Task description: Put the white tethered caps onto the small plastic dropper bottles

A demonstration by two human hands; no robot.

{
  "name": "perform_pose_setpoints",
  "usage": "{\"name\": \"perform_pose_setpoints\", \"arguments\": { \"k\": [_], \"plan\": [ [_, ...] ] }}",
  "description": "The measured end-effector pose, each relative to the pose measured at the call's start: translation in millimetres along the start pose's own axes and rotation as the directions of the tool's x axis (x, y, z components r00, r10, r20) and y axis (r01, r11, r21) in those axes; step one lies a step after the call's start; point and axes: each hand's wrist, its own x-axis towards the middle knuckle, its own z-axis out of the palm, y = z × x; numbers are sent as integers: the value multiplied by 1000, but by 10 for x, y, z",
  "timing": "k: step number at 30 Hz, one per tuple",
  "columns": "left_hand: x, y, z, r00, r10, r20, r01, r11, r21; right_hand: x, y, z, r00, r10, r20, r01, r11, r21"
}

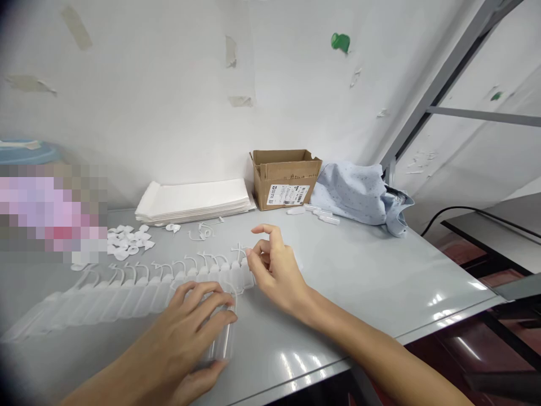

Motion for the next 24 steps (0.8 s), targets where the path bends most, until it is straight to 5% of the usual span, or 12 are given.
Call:
{"name": "perform_pose_setpoints", "arguments": {
  "k": [7, 24],
  "plan": [
    [6, 42, -105, 993, -52, 103, 45, 997, 66, -15, -10, 4, 1000, -4, 13, 4, 1000, -5],
    [-32, -4, -28, 999, -15, 52, 12, 998, 54, -15, 15, 3, 999, -21, 37, 22, 1000, -18]
  ]
}}
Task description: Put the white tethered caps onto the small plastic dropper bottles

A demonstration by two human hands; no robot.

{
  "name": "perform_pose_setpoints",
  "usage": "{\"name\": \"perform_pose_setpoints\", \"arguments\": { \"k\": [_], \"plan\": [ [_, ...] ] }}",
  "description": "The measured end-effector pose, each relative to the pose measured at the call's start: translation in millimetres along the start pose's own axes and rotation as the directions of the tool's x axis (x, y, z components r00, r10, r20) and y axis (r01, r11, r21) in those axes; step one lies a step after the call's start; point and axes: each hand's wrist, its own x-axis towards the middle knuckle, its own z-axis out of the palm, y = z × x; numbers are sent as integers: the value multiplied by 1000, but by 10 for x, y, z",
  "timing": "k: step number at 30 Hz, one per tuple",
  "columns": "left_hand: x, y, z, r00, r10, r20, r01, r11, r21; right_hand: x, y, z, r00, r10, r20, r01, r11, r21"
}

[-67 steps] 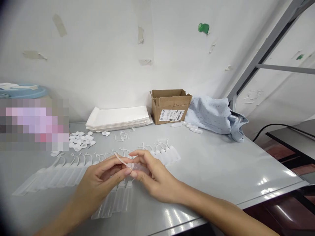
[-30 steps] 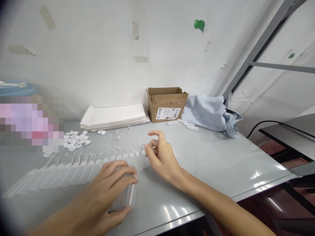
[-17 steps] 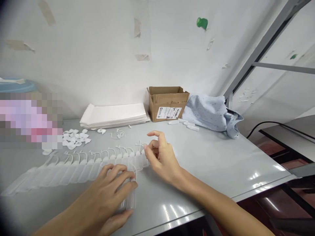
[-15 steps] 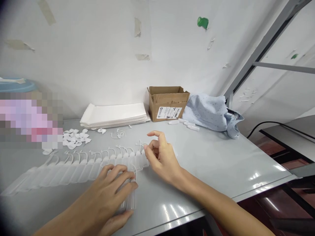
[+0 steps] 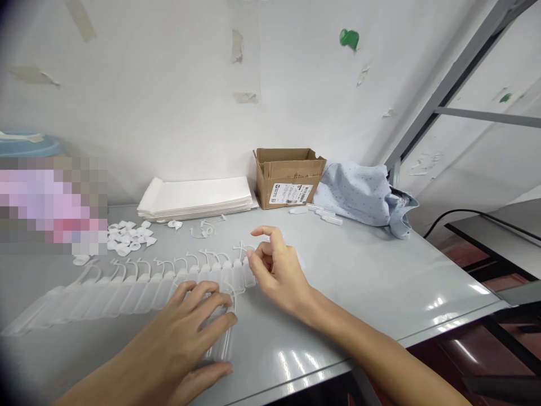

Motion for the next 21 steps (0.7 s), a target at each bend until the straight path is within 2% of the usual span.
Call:
{"name": "perform_pose_setpoints", "arguments": {
  "k": [13, 21],
  "plan": [
    [33, 11, -4, 998, 12, -60, -7, 996, 84, -2, -23, -2, 1000, 10, -14, -10, 1000, -5],
    [22, 9, -16, 997, 41, -69, -39, 998, 40, 9, -4, -11, 1000, -3, -19, 3, 1000, -9]
  ]
}}
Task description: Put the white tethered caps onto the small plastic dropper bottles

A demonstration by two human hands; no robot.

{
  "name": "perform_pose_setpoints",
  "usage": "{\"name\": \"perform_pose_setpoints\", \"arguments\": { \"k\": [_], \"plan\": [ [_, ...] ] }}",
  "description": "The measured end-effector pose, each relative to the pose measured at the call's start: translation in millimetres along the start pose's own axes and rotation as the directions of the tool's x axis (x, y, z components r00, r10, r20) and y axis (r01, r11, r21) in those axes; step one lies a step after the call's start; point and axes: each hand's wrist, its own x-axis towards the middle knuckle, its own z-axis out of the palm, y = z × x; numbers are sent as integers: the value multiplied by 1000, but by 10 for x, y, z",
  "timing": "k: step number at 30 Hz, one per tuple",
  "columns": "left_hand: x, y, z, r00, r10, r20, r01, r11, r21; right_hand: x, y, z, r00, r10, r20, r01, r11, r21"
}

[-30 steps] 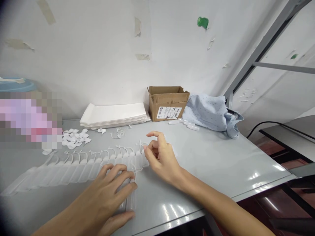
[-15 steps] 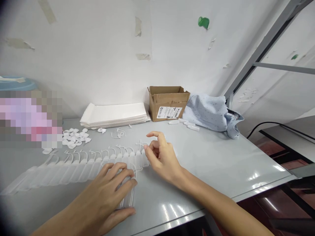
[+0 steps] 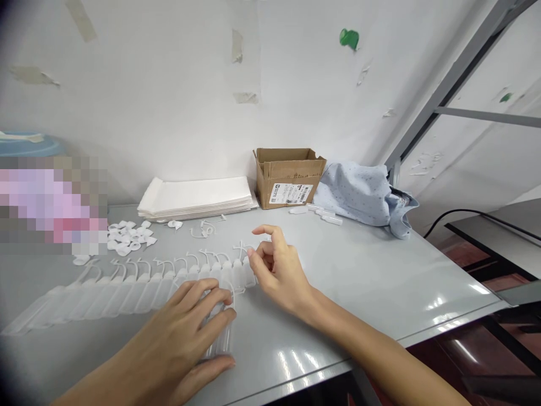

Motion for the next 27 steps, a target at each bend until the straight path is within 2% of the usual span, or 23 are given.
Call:
{"name": "perform_pose_setpoints", "arguments": {
  "k": [4, 7, 10, 12, 14, 16, 18, 20, 24, 27],
  "plan": [
    [9, 4, -28, 1000, -2, 4, 3, 999, -51, -29, -27, 19, 1000, -5, -1, 5, 1000, -7],
    [29, -52, -75, 996, -30, -86, 20, 992, -121, 18, 23, -11, 999, -26, -22, 24, 997, -74],
    [42, -203, -134, 966, -138, -218, 114, 986, -123, 213, 249, -177, 986, -117, -119, 72, 941, -330],
    [39, -344, -162, 931, -247, -268, 230, 969, -93, 396, 489, -370, 973, -176, -152, 59, 817, -573],
    [35, -497, -174, 891, -357, -282, 350, 934, -75, 561, 742, -592, 972, -169, -165, 27, 774, -632],
    [47, -650, -175, 859, -432, -275, 430, 900, -73, 672, 956, -795, 977, -153, -149, 16, 748, -663],
    [91, -802, -172, 865, -446, -232, 446, 893, -53, 724, 1108, -950, 983, -131, -125, 12, 734, -679],
    [164, -947, -173, 891, -422, -169, 427, 904, -7, 736, 1206, -1052, 991, -105, -88, 17, 727, -686],
    [313, -1174, -163, 917, -387, -99, 390, 921, 11, 739, 1313, -1147, 997, -74, -34, 29, 716, -697],
    [356, -1257, -112, 925, -374, -67, 376, 927, 13, 766, 1361, -1143, 996, -81, -36, 32, 704, -710]
  ]
}}
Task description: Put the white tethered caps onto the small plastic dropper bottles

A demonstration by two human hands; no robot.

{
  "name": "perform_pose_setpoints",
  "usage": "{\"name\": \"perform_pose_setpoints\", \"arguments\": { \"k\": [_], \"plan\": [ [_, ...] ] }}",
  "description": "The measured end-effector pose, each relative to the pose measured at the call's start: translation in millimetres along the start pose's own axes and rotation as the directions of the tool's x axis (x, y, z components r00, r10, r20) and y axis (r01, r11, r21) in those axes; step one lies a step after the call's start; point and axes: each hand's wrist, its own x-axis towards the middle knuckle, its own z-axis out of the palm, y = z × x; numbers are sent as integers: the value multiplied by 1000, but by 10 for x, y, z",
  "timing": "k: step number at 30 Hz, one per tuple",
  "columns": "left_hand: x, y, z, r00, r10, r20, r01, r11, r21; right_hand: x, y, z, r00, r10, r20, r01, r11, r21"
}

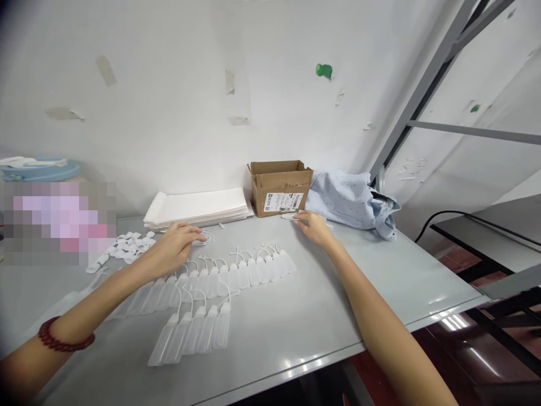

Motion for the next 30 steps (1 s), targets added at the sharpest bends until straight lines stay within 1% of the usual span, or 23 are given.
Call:
{"name": "perform_pose_setpoints", "arguments": {
  "k": [5, 9, 14, 21, 23, 26, 28, 30],
  "plan": [
    [-11, -34, 133, 1000, -13, 9, 13, 1000, -3, 35, -97, 113, 999, -30, -26, 30, 999, -11],
    [-22, -31, 184, 999, -35, 31, 36, 999, -30, 18, -209, 153, 998, -69, 12, 69, 998, 6],
    [-55, 2, 128, 994, -80, 69, 85, 994, -69, 9, -249, 141, 999, -52, 17, 52, 999, 3],
    [-132, 61, 63, 988, -134, 71, 142, 982, -122, 43, -218, 142, 998, 45, -32, -45, 999, -18],
    [-152, 70, 54, 988, -143, 53, 149, 978, -145, 40, -217, 143, 998, 51, -22, -51, 998, -22],
    [-179, 109, 7, 986, -165, -5, 161, 970, -181, 25, -239, 126, 999, 47, -2, -47, 999, -17],
    [-198, 170, -50, 980, -191, -59, 175, 963, -203, 9, -281, 94, 999, 46, 0, -46, 999, -4],
    [-221, 260, -110, 963, -234, -135, 193, 945, -263, -13, -360, 44, 999, 36, -7, -36, 999, 23]
  ]
}}
